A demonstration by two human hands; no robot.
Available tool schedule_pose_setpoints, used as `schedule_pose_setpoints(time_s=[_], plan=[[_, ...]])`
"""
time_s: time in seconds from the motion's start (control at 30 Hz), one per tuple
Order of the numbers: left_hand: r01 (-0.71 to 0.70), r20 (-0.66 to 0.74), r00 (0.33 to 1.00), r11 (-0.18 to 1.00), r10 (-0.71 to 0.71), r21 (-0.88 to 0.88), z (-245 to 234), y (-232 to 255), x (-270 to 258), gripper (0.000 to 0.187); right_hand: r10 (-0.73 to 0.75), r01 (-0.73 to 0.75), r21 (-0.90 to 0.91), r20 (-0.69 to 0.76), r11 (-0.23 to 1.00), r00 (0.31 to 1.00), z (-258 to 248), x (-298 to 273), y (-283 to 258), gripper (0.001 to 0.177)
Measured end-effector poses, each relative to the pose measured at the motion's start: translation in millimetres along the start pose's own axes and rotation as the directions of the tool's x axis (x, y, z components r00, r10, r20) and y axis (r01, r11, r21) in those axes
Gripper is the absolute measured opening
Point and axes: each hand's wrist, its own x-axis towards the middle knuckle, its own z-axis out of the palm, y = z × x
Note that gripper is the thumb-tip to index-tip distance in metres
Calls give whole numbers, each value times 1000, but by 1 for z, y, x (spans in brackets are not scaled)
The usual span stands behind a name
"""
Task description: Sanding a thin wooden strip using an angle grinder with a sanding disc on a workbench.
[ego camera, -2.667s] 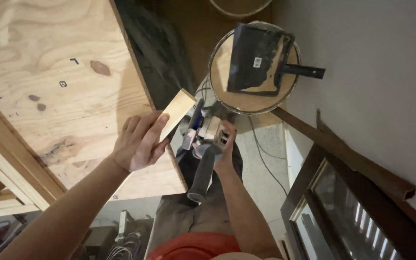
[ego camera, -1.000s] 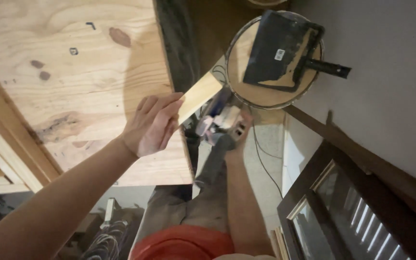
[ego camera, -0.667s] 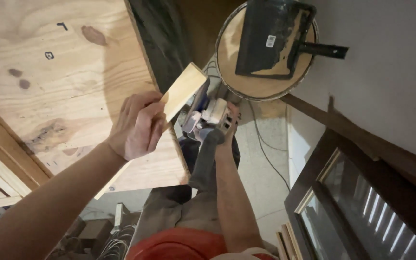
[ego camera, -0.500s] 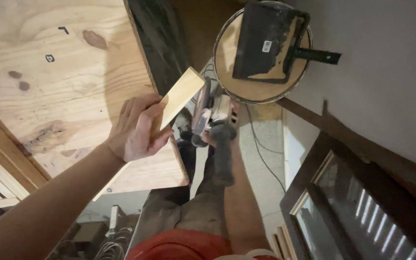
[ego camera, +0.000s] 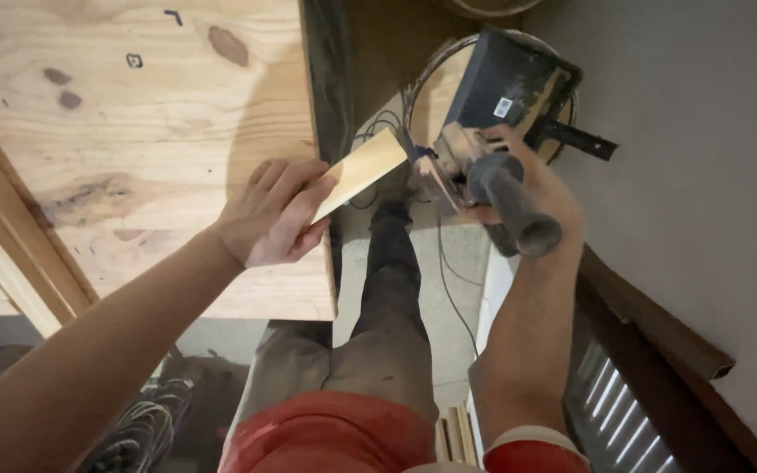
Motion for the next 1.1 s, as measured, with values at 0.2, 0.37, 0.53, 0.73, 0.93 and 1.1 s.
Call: schedule_pose_setpoints(time_s=[0.2,0.37,0.53,0.73,0.93,1.1], plan=[[-22,-34,999,1000,21,-10,5,-1,-3,47,88,-88,-1,141,996,986,3,-6,-39,118],[-44,-28,999,999,45,13,10,-5,-7,49,59,-97,202,185,974,981,67,-26,-39,106],[-116,-15,993,992,117,57,16,-10,-12,50,23,-97,426,176,900,984,137,-41,-37,94],[-372,122,922,928,366,27,2,-12,14,34,-5,-65,702,98,709,995,174,-91,-5,79],[-709,300,671,705,678,-7,-6,-21,36,43,-87,-71,891,123,448,989,196,-114,34,66],[-671,268,733,728,625,139,7,-37,20,53,-195,-120,982,148,146,970,232,-102,48,53]])
